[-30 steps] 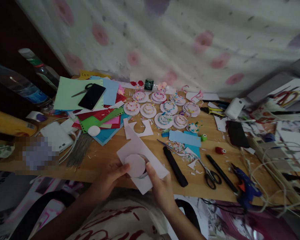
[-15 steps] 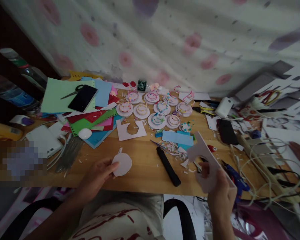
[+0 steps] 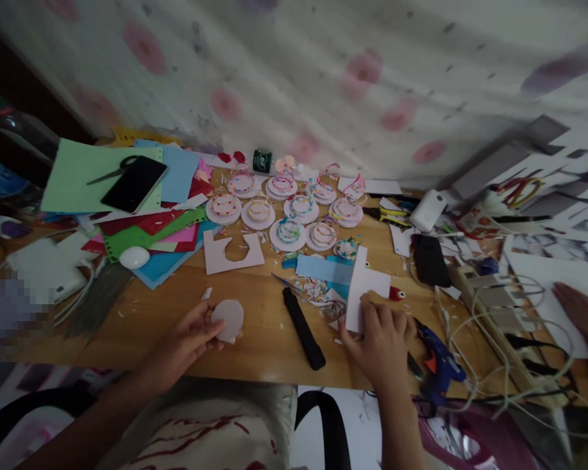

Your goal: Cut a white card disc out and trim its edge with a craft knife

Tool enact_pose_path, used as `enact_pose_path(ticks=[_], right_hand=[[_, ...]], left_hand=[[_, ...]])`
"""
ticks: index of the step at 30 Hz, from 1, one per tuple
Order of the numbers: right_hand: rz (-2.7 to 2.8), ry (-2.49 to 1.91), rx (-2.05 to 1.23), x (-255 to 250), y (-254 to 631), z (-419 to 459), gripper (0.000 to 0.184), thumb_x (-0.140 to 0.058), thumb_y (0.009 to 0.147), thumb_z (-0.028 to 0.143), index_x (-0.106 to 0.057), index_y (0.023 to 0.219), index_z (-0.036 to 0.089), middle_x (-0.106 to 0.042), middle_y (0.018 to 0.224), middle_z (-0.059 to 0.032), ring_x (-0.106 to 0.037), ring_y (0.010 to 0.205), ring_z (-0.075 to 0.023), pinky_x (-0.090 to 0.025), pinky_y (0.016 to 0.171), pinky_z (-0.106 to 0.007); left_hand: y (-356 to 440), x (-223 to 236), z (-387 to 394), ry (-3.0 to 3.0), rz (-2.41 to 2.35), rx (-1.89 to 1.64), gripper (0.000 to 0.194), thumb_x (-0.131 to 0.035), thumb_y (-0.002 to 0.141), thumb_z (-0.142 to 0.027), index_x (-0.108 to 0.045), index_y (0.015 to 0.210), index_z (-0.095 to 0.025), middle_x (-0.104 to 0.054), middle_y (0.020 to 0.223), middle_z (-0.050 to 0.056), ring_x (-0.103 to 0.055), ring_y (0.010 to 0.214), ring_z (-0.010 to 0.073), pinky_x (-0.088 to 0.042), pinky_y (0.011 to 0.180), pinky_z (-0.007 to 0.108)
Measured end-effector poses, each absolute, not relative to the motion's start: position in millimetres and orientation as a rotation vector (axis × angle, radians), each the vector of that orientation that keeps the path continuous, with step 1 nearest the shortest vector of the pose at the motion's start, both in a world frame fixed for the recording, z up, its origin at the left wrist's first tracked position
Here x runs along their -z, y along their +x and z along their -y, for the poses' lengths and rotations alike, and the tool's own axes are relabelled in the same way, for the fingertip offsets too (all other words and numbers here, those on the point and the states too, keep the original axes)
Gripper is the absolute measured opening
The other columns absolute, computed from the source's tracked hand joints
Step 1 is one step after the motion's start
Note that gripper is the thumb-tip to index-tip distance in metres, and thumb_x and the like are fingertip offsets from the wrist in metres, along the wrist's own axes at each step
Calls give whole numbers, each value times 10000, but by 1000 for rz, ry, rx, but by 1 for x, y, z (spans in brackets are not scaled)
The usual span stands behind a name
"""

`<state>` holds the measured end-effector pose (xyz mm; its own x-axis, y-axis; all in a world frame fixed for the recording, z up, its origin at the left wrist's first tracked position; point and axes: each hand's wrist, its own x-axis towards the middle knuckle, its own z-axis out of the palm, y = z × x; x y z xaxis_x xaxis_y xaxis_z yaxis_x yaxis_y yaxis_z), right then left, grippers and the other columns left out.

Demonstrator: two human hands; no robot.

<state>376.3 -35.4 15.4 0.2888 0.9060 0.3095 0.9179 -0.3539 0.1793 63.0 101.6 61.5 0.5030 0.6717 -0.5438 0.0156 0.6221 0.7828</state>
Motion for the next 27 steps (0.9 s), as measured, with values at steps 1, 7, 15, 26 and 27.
enact_pose_path(ticks=[1,7,15,26,27], right_hand=[[1772,-2494,549,-13,378,33,502,-462,868,586,-634,1049,151,-604,928,-128,-486,909,-344,-353,831,-458],[1744,-2412,472,8,394,34,563,-449,891,540,-570,1215,96,-601,1063,-177,-486,1006,-374,-389,883,-513],[1625,-2403,414,18,395,39,549,-387,939,500,-542,1294,111,-617,1088,-167,-546,1028,-375,-409,927,-537],[1485,-2314,491,17,388,37,541,-356,972,546,-554,1273,143,-601,1152,-176,-555,1083,-368,-417,937,-536],[1470,-2289,496,16,390,40,554,-368,967,563,-558,1269,138,-604,1143,-176,-557,1077,-368,-424,929,-530]], left_hand=[[66,-59,-100,860,-994,-457,438,-744,736,-432,-515,1002,-170,-704,851,85,-687,773,218,-467,624,275],[87,-38,-113,1327,-1189,-663,276,-626,820,-420,-498,969,-226,-639,872,23,-633,717,177,-479,670,294],[116,-31,-190,1477,-1158,-638,294,-574,824,-408,-456,1005,-209,-613,679,-16,-504,487,113,-371,509,239],[186,-25,-247,1741,-1062,-477,114,-607,815,-216,-590,923,-185,-650,722,7,-612,721,187,-428,659,283],[188,-27,-248,1747,-1058,-466,105,-603,815,-214,-591,915,-184,-646,708,5,-616,728,193,-433,669,288]])
